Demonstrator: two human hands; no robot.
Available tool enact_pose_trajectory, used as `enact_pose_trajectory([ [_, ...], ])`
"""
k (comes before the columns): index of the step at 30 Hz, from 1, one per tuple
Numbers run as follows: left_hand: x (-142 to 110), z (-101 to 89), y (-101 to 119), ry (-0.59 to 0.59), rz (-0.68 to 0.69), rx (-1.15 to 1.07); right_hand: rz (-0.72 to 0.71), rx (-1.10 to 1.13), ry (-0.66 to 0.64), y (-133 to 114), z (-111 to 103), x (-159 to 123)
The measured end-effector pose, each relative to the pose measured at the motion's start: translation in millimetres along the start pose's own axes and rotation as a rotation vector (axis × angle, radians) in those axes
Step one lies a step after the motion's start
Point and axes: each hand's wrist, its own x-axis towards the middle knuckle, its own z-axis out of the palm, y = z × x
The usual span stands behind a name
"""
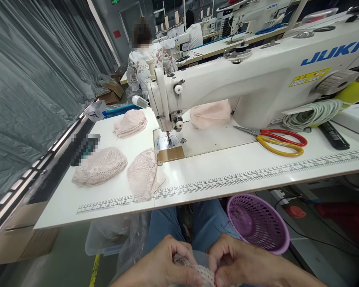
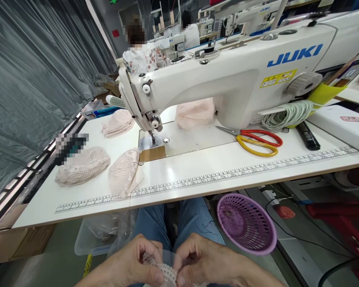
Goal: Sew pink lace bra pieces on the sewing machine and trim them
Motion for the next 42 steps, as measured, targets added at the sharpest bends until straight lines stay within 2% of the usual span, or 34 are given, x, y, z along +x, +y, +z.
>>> enact_pose_trajectory([
  [3, 1.5, -3.4, -5.2, -0.035, 0.025, -0.127, -0.015, -0.007, -0.035, 3.9, -4.9, -0.8],
  [6, -0.9, -5.5, -12.6, -0.06, -0.054, -0.235, -0.033, -0.037, -0.054, 6.2, -9.5, -3.9],
  [9, -4.7, -6.5, -20.8, 0.028, -0.17, -0.235, -0.047, -0.057, -0.057, 9.0, -13.0, -7.0],
  [11, -5.6, -6.3, -22.6, 0.054, -0.193, -0.219, -0.051, -0.061, -0.06, 10.6, -14.0, -8.1],
  [15, -3.0, -3.2, -12.6, 0.017, -0.207, -0.18, -0.028, -0.006, -0.038, 7.2, -9.4, -6.3],
  [18, -1.5, -0.1, -2.2, 0.109, -0.228, -0.151, -0.016, 0.065, 0.01, -1.2, 0.2, -2.1],
  [21, -2.2, 1.9, 3.6, 0.137, -0.263, -0.139, -0.02, 0.103, 0.071, -8.8, 10.1, 1.5],
  [24, -3.7, 1.7, 5.3, 0.118, -0.232, -0.099, -0.022, 0.096, 0.125, -11.8, 15.3, 2.6],
  [29, -3.7, -1.7, 2.9, 0.051, -0.1, -0.087, -0.019, 0.067, 0.167, -10.8, 14.6, 1.6],
  [36, -1.6, -2.2, -3.3, 0.032, -0.032, -0.083, -0.027, 0.042, 0.111, -9.6, 12.6, 1.3],
  [39, -14.0, -2.5, 13.3, -0.013, -0.009, -0.014, -0.053, 0.012, 0.061, -21.7, 13.5, -8.6],
  [42, -29.0, -1.1, 43.2, -0.16, 0.033, -0.009, -0.23, -0.107, -0.044, -40.2, 16.0, -18.9],
])
